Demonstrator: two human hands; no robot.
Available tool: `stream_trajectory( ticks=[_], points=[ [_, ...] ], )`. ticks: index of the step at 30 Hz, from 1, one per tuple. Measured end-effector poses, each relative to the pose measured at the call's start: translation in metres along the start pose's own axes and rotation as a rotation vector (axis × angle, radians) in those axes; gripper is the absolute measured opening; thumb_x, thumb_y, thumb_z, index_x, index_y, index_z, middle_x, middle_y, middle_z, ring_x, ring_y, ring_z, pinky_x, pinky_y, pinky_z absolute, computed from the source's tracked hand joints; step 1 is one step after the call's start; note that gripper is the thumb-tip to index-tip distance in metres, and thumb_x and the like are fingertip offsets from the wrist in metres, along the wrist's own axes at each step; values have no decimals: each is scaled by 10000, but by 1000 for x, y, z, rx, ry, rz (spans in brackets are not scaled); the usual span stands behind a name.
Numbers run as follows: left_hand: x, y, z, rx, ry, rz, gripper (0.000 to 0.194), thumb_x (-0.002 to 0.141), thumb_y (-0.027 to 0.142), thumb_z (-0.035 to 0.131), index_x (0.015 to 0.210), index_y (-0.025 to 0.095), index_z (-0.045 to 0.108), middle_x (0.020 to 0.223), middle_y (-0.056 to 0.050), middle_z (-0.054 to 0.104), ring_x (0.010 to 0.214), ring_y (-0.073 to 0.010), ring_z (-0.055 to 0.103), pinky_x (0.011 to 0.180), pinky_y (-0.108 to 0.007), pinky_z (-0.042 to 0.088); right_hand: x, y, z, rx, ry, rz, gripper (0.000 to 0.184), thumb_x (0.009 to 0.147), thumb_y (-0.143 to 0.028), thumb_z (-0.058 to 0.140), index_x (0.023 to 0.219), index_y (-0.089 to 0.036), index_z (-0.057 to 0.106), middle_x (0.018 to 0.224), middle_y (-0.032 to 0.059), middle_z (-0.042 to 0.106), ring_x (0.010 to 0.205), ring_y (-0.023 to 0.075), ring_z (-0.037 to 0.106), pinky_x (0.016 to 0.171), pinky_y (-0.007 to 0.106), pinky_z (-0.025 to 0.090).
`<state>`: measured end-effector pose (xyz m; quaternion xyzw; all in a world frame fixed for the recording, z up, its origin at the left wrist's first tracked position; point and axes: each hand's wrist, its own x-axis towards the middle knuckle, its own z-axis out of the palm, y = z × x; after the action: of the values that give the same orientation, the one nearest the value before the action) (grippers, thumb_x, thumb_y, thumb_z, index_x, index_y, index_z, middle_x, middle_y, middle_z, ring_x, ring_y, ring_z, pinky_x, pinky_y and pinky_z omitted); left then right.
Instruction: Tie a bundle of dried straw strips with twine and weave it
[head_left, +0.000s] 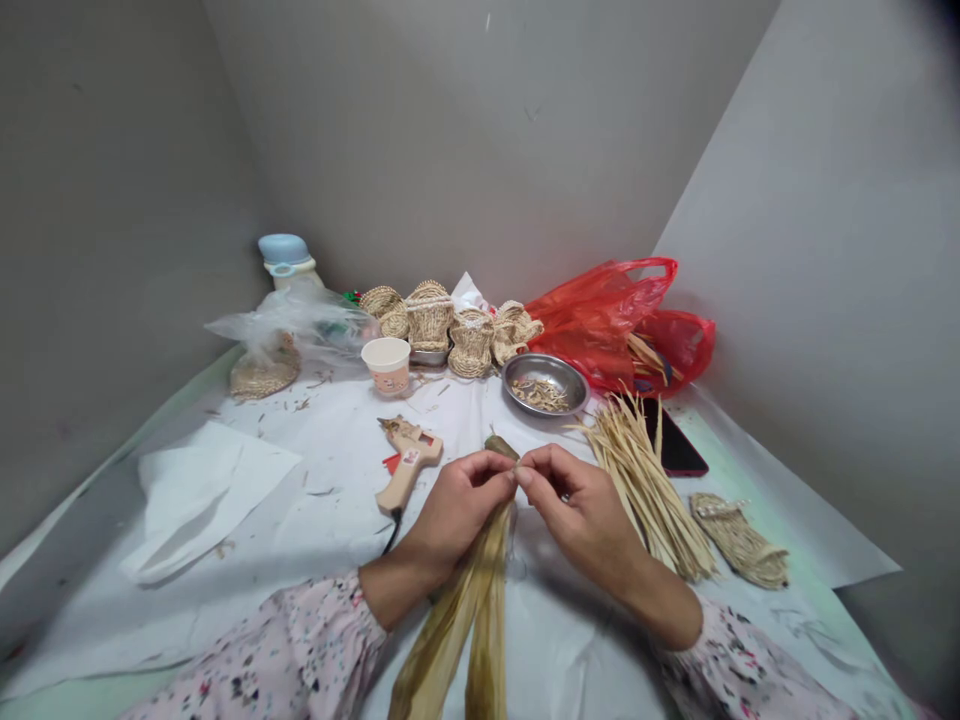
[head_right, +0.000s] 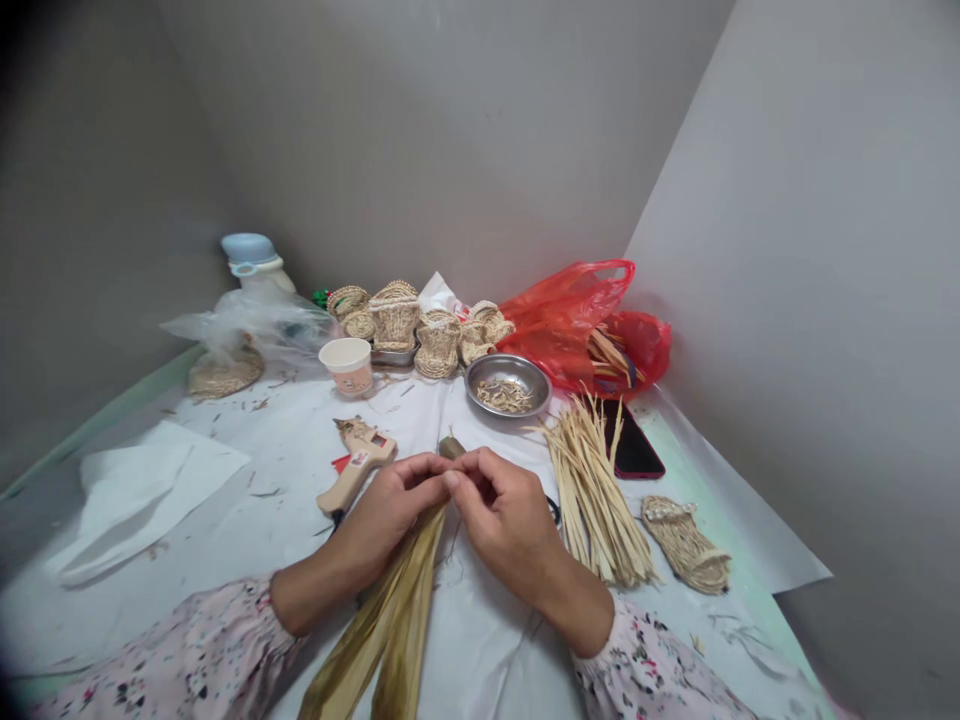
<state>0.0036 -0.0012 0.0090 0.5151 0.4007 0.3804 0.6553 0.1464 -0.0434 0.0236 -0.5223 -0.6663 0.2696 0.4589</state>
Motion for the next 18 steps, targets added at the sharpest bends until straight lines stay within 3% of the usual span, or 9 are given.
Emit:
stream_trajectory(
  ticks=[7,13,18],
  points=[
    [-4,7,2,37,36,110,147,772,296,650,786,154,685,806,-34,671,808,-184,584,767,-266,427,-4,-2,1,-138,-25,-240,108,888,-217,539,879,-187,642,743,26,627,663,150,552,631,275,417],
    [-1,3,-3,-87,53,38,137,760,307,665,756,171,649,721,20,611,687,-131,519,668,-227,392,-3,9,0,-105,159,-105,95,894,-219,522,831,-187,585,734,16,574,629,137,523,585,270,421],
    [-1,-1,-5,-131,38,27,144,769,316,663,752,174,646,716,29,595,673,-114,497,656,-215,377,-3,16,9,-211,161,-143,67,859,-169,554,908,-189,595,804,34,580,671,143,539,598,270,451]
  ],
)
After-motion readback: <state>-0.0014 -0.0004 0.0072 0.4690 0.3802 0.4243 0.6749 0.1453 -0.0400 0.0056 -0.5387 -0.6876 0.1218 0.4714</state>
